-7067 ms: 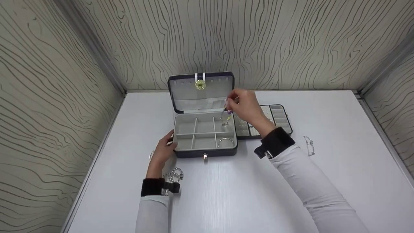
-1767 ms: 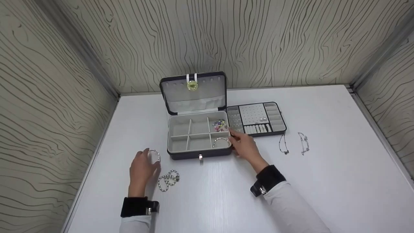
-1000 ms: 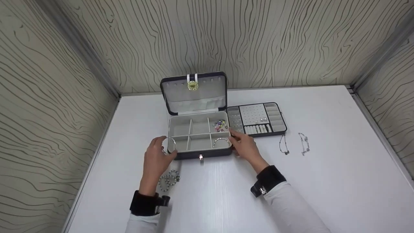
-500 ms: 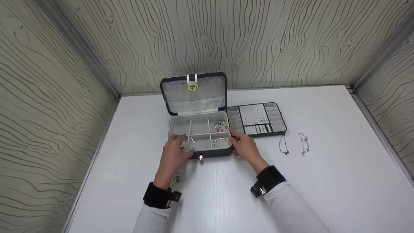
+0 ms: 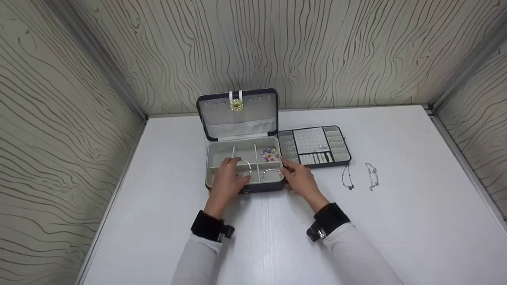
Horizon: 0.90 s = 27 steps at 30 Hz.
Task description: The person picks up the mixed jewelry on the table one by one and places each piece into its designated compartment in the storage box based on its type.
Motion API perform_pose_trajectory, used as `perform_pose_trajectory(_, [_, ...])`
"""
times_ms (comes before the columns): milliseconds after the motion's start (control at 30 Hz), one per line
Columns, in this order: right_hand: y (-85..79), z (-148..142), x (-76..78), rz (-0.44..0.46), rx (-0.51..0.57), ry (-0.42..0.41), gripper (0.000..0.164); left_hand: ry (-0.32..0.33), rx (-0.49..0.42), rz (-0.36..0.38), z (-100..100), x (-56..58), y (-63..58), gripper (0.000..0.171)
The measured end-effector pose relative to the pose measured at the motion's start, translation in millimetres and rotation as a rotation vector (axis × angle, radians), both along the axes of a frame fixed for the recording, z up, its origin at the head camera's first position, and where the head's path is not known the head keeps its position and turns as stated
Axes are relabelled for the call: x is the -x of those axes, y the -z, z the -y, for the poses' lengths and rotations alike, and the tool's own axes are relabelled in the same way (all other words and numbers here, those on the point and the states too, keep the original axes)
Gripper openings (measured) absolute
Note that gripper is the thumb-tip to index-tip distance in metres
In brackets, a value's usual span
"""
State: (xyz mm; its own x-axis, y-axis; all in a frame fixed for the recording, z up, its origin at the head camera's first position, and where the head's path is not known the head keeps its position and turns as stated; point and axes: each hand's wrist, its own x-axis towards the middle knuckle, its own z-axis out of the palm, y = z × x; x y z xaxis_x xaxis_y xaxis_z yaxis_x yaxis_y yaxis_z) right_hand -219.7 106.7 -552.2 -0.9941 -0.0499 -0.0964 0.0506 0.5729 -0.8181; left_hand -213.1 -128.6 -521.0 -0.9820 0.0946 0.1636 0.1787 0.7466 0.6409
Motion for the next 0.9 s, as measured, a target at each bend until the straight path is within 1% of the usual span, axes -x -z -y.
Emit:
perform_pose_trajectory(133, [-0.2, 0.1, 0.2, -0.001, -0.004, 0.004, 0.044, -0.004, 0.069, -0.044, -3.4, 3.9, 5.2, 0.058])
perform_pose_trajectory(200, [-0.1, 0.3, 0.4, -0.001, -0.003, 0.006, 0.044, -0.008, 0.099, -0.052, -4.7, 5.2, 7.8, 0.056])
perform_pose_trajectory(267, [0.0, 0.2, 0.6, 0.000, -0.001, 0.007, 0.044, -0.013, 0.123, -0.045, -5.9, 6.4, 10.1, 0.056])
perform_pose_trajectory(367, [-0.3, -0.1, 0.8, 0.002, 0.010, 0.006, 0.044, -0.013, 0.121, -0.013, -8.1, 8.2, 11.8, 0.055])
perform_pose_trajectory(533, [-0.7, -0.9, 0.7, -0.002, 0.025, 0.009, 0.044, 0.007, 0.045, 0.061, -12.3, 11.6, 10.7, 0.056])
perform_pose_trajectory(600, [-0.5, -1.2, 0.7, 0.001, 0.029, 0.014, 0.044, 0.010, 0.037, 0.088, -13.7, 12.9, 9.7, 0.056])
perform_pose_trajectory(667, [-0.3, -1.2, 0.6, 0.001, 0.030, 0.013, 0.044, 0.007, 0.053, 0.113, -14.6, 13.1, 8.6, 0.056])
perform_pose_trajectory(767, [0.7, -0.8, 0.4, 0.013, 0.043, 0.013, 0.045, 0.008, 0.104, 0.155, -14.9, 12.6, 6.7, 0.052])
perform_pose_trajectory(900, [2.2, 0.4, 0.0, 0.018, 0.056, 0.016, 0.045, 0.032, 0.156, 0.203, -13.5, 13.1, 3.9, 0.045])
